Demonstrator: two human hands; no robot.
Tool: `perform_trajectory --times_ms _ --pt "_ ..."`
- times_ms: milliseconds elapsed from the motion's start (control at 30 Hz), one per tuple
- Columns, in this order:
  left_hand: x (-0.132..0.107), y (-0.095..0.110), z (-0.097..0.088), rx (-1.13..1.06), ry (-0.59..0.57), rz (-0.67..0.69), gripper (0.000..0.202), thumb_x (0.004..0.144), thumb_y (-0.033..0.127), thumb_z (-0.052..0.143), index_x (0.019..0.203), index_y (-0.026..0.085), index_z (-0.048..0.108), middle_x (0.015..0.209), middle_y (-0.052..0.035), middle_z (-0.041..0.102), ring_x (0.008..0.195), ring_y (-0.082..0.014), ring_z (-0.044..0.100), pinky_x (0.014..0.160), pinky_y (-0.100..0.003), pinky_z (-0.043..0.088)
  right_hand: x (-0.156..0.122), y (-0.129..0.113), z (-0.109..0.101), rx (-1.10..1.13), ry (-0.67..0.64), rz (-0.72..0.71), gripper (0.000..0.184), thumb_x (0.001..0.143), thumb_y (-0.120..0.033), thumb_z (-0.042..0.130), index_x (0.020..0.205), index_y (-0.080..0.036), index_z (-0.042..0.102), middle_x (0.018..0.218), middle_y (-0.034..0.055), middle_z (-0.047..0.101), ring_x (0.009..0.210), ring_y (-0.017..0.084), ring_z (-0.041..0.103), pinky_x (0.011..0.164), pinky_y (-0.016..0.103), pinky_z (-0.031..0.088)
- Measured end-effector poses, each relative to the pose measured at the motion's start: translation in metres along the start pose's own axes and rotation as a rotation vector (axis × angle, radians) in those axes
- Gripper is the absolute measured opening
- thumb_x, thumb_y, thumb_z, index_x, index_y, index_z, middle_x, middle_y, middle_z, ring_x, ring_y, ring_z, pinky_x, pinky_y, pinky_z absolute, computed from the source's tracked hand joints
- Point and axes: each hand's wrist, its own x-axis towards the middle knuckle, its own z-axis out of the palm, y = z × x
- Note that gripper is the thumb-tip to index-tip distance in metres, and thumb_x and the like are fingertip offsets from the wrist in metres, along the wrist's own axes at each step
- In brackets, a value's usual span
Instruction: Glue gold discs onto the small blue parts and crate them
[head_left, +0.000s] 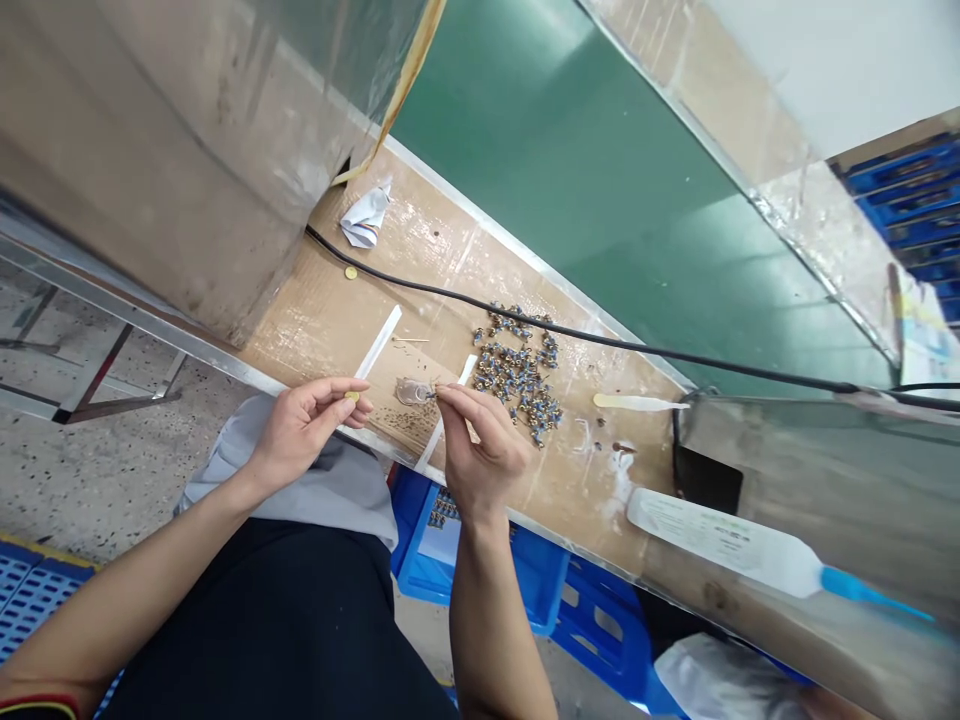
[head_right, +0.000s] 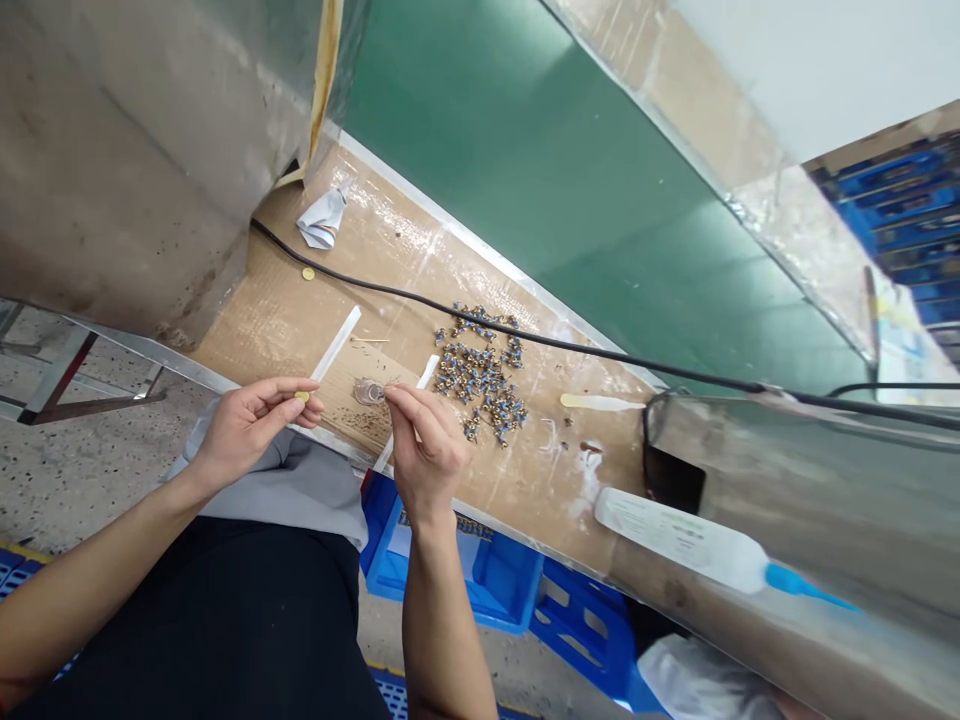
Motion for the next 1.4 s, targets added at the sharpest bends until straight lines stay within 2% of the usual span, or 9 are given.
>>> perform_trajectory --times_ms 200,500,933,1400 --pt "0.0007 -0.0011 -0.0003 -0.021 -0.006 -0.003 0.032 0.105 0.040 0.080 0.128 0.017 0.085 0.105 -0.0092 0.089 0.090 -0.0202 0.087 0.087 -0.032 0.074 -0.0004 0.0028 0.0032 -0.010 -0.007 0.004 0.019 0.109 -0.015 0.074 0.117 -0.028 0.085 0.111 0.0043 0.088 0.104 0.023 0.084 0.097 0.041 0.065" --pt "0.0000 0.0004 -0.0002 -0.004 -0.005 -0.010 0.031 0.106 0.038 0.079 0.129 0.017 0.085 0.105 -0.0088 0.089 0.090 -0.0200 0.086 0.087 -0.032 0.074 0.0011 0.0004 0.0032 -0.042 -0.014 -0.018 0.018 0.111 -0.017 0.071 0.117 -0.028 0.085 0.111 0.0049 0.088 0.104 0.024 0.084 0.095 0.042 0.066" --pt "-0.0002 0.0016 0.0004 0.003 -0.002 -0.013 0.032 0.106 0.040 0.078 0.129 0.017 0.084 0.105 -0.0088 0.089 0.090 -0.0201 0.086 0.087 -0.032 0.074 -0.0027 0.0025 0.0065 -0.143 0.010 -0.150 0.031 0.104 -0.005 0.075 0.123 -0.028 0.083 0.114 0.0050 0.087 0.104 0.024 0.082 0.096 0.040 0.066" --pt "-0.0005 0.0013 0.0019 0.006 0.009 -0.010 0.037 0.105 0.044 0.080 0.129 0.016 0.083 0.105 -0.0100 0.089 0.090 -0.0217 0.086 0.088 -0.036 0.074 -0.0011 -0.0023 0.0035 -0.205 0.080 -0.100 0.019 0.109 -0.015 0.073 0.119 -0.028 0.084 0.108 0.0052 0.087 0.098 0.024 0.081 0.091 0.042 0.066"
